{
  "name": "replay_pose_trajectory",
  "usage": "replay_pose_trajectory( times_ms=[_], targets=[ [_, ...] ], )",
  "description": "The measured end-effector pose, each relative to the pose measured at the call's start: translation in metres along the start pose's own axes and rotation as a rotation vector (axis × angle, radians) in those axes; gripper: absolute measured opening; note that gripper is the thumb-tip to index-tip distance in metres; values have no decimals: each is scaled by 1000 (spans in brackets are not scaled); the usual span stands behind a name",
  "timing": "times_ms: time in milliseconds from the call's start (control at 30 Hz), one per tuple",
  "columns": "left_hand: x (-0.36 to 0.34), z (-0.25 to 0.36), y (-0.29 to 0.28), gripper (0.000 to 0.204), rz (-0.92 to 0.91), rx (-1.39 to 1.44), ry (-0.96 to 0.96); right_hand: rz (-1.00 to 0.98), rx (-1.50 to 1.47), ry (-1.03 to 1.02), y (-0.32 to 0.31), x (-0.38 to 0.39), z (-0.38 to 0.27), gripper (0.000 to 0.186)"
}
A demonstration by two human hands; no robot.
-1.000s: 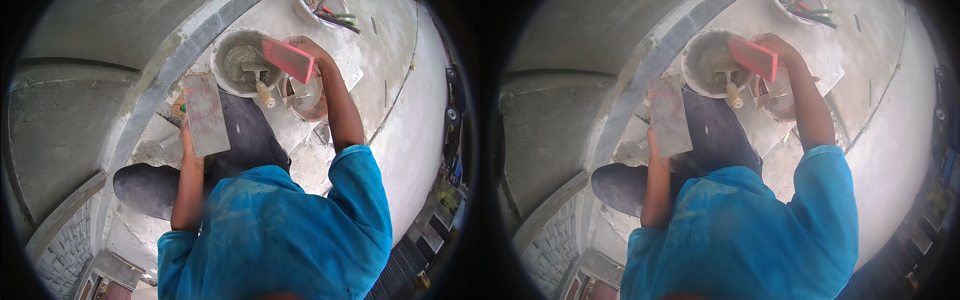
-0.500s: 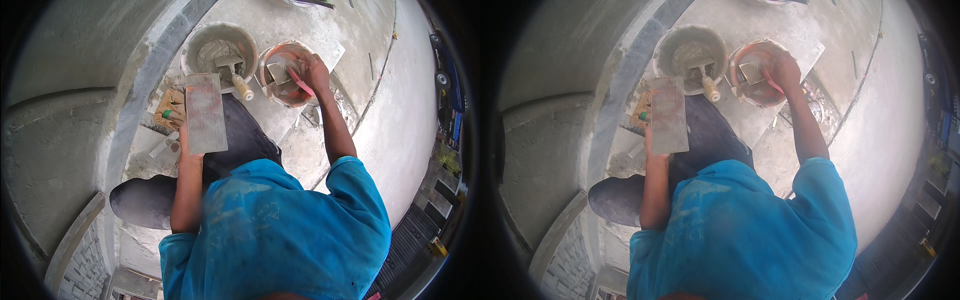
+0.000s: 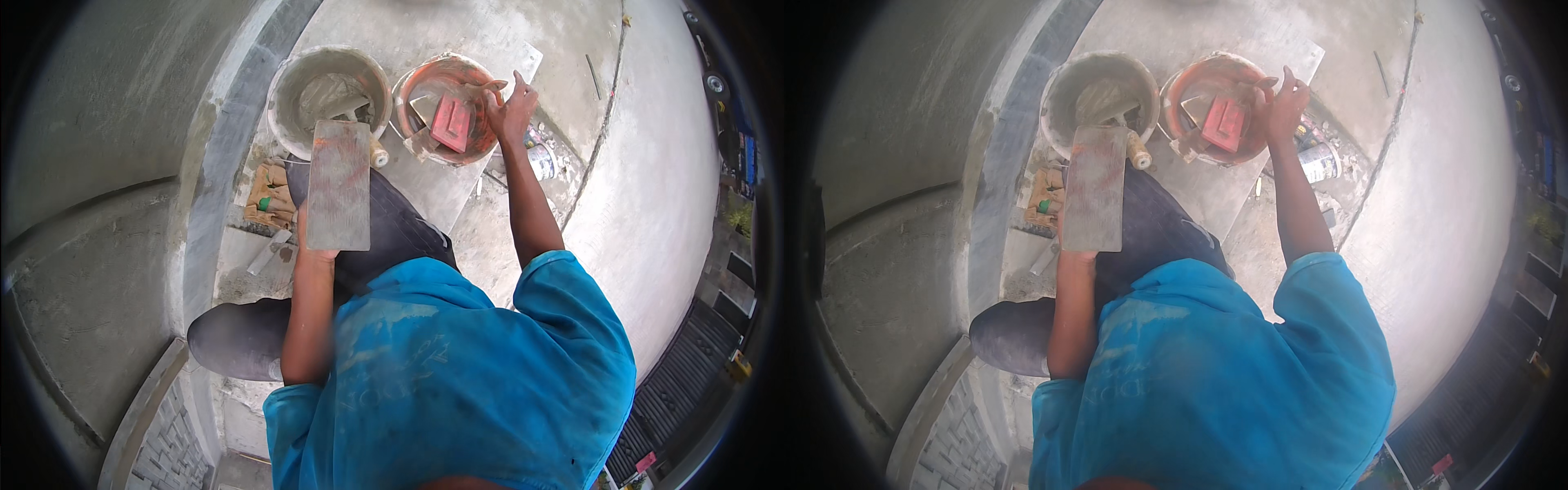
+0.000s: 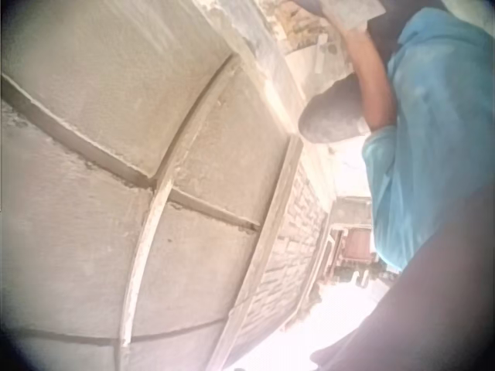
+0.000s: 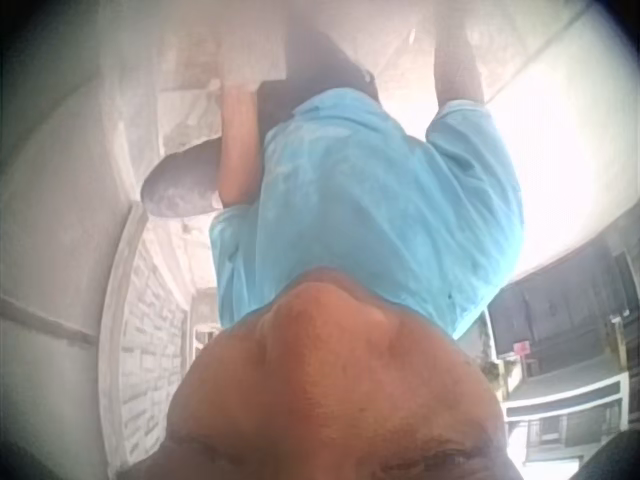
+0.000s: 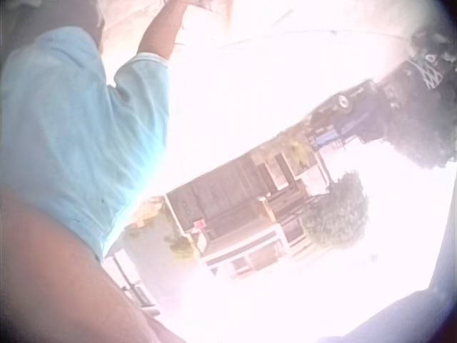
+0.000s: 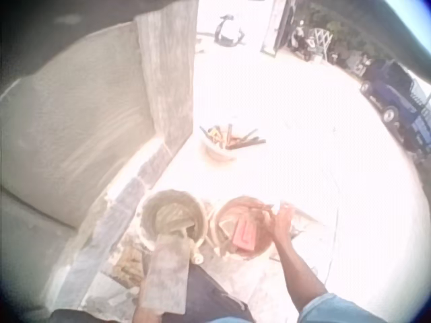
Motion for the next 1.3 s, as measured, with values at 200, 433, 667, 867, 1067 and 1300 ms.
replay_pose_trajectory(
  times_ms=[200, 433, 667, 867, 1067, 1300],
  targets=[
    [-52, -44, 31, 38, -72, -13, -158, -107, -199, -176, 55, 11, -14, 32],
    [-125, -83, 72, 43, -6, -419, -43, -35, -507, 31, -72, 18, -27, 14],
    [-151, -139, 79, 41, 71, -542, -218, 7, -491, -36, -115, 17, -44, 8],
    [-136, -120, 83, 38, 100, -611, -169, 34, -479, -207, -140, 28, -77, 9],
    [-110, -87, 137, 40, -148, -812, -102, -177, -449, 30, -40, 16, -8, 10],
    [3, 25, 190, 42, -244, -1019, 610, -576, 166, -309, -11, 3, -29, 53]
  ],
)
Point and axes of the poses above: each hand's wrist, its own x-axis away from the middle knuckle, its own y-axis out of the palm, z = x × y, the point moved 10 cm from there along -x, towards the middle knuckle, and after that the axes turned 13 degrees about x, right-handed, at the moved point
